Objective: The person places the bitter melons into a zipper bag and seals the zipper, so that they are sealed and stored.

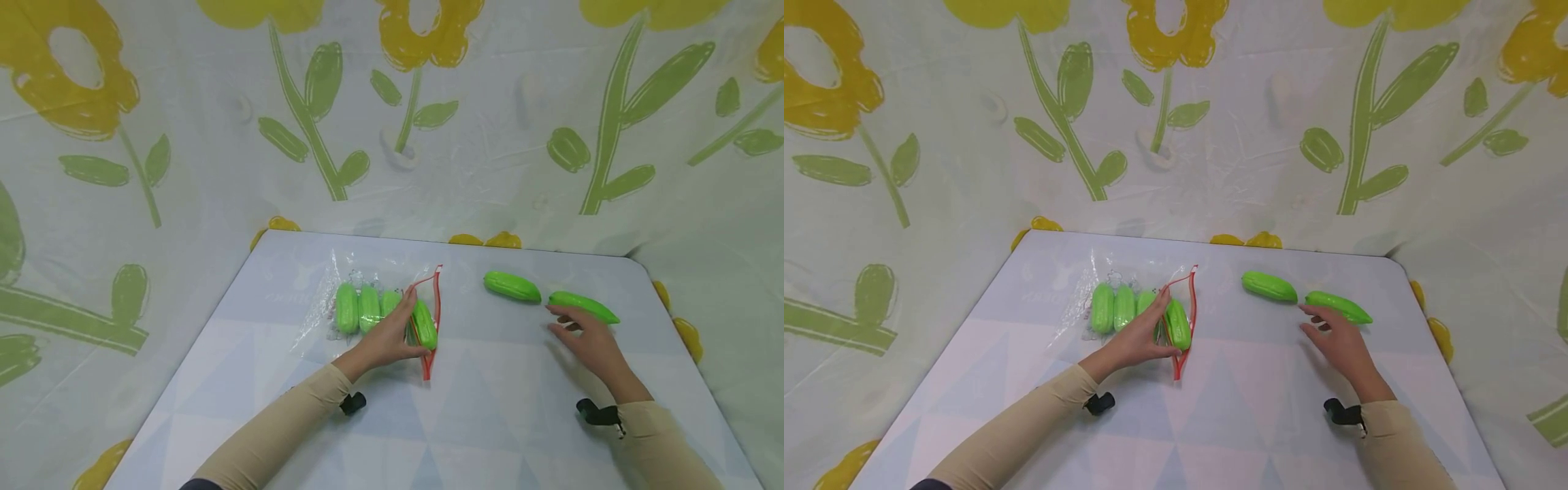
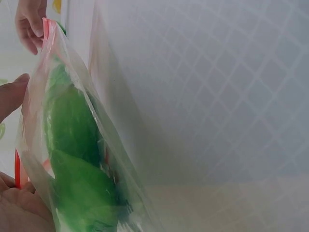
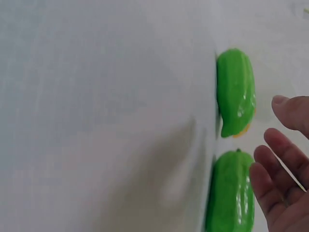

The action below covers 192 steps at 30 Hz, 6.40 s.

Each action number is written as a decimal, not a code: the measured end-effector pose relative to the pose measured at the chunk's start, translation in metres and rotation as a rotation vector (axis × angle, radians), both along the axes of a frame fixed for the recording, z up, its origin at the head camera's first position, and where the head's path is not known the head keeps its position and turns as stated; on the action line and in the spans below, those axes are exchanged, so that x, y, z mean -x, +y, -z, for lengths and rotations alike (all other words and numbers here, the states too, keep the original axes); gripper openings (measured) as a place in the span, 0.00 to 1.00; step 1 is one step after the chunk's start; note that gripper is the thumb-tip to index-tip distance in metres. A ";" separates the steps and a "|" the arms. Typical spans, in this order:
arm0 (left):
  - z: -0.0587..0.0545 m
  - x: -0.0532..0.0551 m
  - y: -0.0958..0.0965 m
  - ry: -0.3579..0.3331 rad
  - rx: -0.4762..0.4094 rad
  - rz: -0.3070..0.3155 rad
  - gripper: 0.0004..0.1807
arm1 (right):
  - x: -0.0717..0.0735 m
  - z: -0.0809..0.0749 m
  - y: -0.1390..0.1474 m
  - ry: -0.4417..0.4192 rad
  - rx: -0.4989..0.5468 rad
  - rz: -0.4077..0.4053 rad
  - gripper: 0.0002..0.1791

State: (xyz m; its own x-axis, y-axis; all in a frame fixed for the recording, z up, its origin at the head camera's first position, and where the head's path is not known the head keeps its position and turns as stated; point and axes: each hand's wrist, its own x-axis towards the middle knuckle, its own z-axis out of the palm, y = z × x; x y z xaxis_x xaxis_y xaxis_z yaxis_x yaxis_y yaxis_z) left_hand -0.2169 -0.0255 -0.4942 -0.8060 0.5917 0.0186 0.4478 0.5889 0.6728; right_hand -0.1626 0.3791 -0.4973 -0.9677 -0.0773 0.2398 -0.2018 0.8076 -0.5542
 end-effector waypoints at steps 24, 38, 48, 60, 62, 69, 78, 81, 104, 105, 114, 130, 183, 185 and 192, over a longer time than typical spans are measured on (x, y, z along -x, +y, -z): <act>0.002 0.000 0.000 0.013 0.016 -0.007 0.67 | 0.016 0.001 0.051 -0.117 -0.081 0.152 0.23; 0.004 0.001 -0.001 0.021 0.007 -0.007 0.68 | 0.009 0.001 0.053 -0.322 -0.096 0.154 0.34; 0.001 -0.001 -0.002 0.024 0.014 -0.014 0.68 | -0.013 -0.001 0.019 -0.284 -0.084 0.053 0.33; 0.003 0.000 -0.003 0.017 0.022 -0.018 0.67 | -0.013 0.004 -0.040 -0.253 -0.010 -0.008 0.28; 0.003 0.000 -0.002 0.016 0.020 -0.020 0.67 | -0.010 0.005 -0.050 -0.237 -0.007 -0.009 0.27; 0.003 0.000 -0.002 0.019 0.023 -0.015 0.67 | -0.002 0.008 -0.085 -0.163 0.029 -0.035 0.26; 0.004 0.000 -0.001 0.021 0.028 -0.012 0.67 | 0.003 0.015 -0.096 -0.156 0.039 -0.047 0.26; 0.004 0.000 0.000 0.017 0.027 -0.012 0.67 | 0.003 0.017 -0.097 -0.154 0.033 -0.044 0.26; 0.002 -0.002 0.001 0.017 0.023 -0.013 0.67 | 0.008 0.016 -0.122 -0.055 0.111 -0.225 0.24; 0.002 -0.002 0.001 0.016 0.024 -0.013 0.67 | 0.008 0.016 -0.124 -0.052 0.112 -0.239 0.24; 0.001 -0.002 0.001 0.016 0.013 -0.006 0.66 | 0.012 0.019 -0.142 -0.103 0.127 -0.312 0.23; 0.001 -0.001 0.001 0.015 0.009 -0.011 0.66 | 0.020 0.012 -0.167 -0.142 0.150 -0.260 0.25; 0.000 -0.004 0.002 0.018 0.002 -0.011 0.67 | 0.024 0.019 -0.178 -0.203 0.170 -0.288 0.27; 0.000 -0.004 0.002 0.015 -0.001 -0.013 0.67 | 0.024 0.019 -0.173 -0.195 0.160 -0.269 0.26; 0.002 -0.003 0.002 0.010 0.009 -0.015 0.67 | 0.025 0.023 -0.146 -0.151 0.137 -0.210 0.25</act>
